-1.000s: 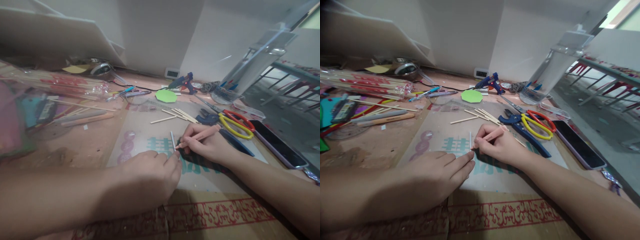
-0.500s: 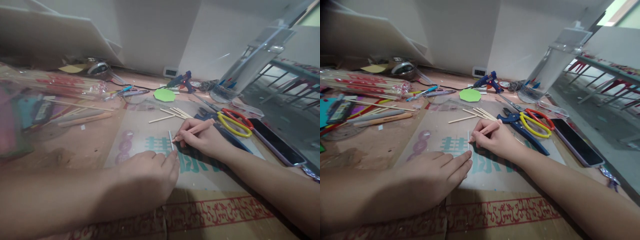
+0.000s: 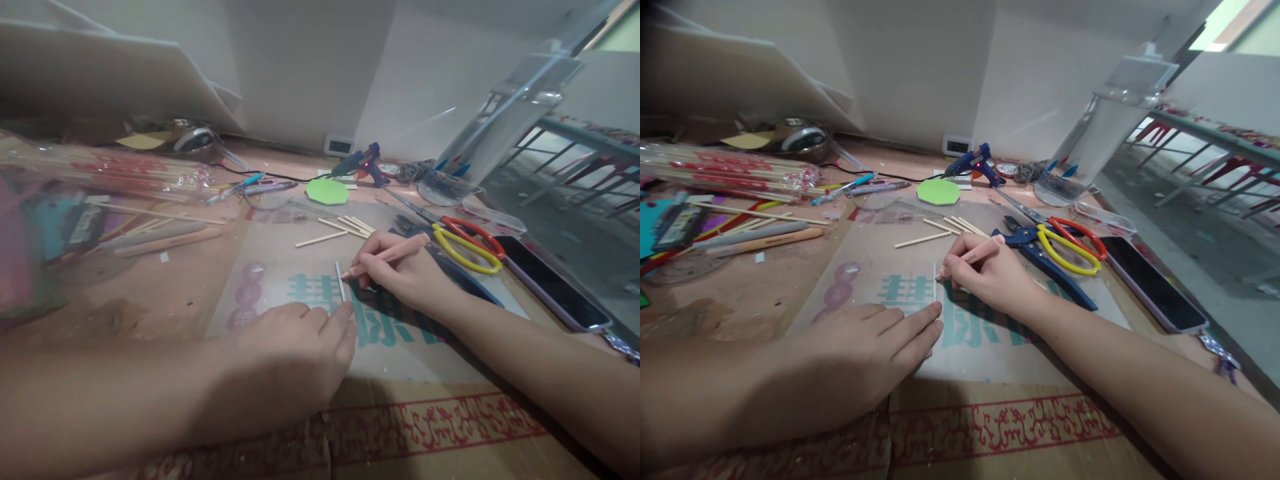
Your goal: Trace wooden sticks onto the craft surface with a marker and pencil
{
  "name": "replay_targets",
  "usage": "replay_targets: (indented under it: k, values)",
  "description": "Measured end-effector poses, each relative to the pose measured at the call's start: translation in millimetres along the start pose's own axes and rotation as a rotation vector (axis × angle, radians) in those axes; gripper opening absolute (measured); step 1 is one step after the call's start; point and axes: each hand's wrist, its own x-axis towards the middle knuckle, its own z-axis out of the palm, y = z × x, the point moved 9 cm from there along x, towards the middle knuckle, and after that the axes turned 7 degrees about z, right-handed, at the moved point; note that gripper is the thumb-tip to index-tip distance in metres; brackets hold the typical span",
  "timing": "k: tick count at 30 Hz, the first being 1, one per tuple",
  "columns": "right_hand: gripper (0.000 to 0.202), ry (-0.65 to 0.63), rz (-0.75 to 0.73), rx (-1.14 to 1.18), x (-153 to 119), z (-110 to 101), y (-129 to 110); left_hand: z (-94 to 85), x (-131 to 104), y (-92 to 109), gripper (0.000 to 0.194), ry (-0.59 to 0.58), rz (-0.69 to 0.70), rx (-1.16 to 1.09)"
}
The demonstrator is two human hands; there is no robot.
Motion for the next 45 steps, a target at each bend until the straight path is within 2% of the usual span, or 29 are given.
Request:
replay_targets:
  k: [3, 5, 8, 11, 15, 21, 27, 32, 40, 45]
  values:
    - [0.015, -0.018, 0.03, -0.013, 2.9, -3.5, 1.6, -0.3, -0.4, -0.2, 0.034, 0.003, -0.006, 0.003]
    - [0.011, -0.073, 0.049, 0.0, 4.8, -4.6, 1.1, -1.3, -0.9, -0.7, 0.033, 0.009, -0.011, 0.008]
    - [0.016, -0.166, 0.11, 0.076, 5.2, -4.8, 2.4, -3.0, -1.2, 0.2, 0.034, 0.021, 0.004, 0.013]
    - [0.022, -0.132, 0.15, 0.105, 4.5, -8.1, 4.3, -3.4, -1.4, 0.6, 0.036, 0.026, 0.009, 0.008]
    - [0.034, -0.083, 0.11, 0.067, 4.4, -1.7, 6.1, -4.0, -2.0, 1.2, 0.037, 0.049, -0.003, 0.009]
    - [0.013, -0.011, 0.095, 0.131, 5.5, 0.1, 13.5, -4.6, -2.0, 1.1, 0.036, 0.053, -0.007, 0.002]
    - [0.026, 0.038, 0.108, -0.001, 6.0, -2.5, 13.7, -4.6, -0.7, -0.8, 0.035, 0.051, -0.016, -0.004]
    - [0.033, 0.026, 0.105, -0.037, 6.1, -0.6, 10.0, -4.7, -1.1, -0.7, 0.034, 0.062, -0.014, -0.003]
    - [0.03, -0.03, 0.132, -0.051, 6.6, 3.4, 7.9, -3.4, -2.3, 0.8, 0.034, 0.063, -0.01, 0.001]
    - [0.032, 0.028, 0.118, -0.07, 10.6, -0.2, 8.8, -5.0, -0.4, -0.3, 0.034, 0.058, -0.004, 0.003]
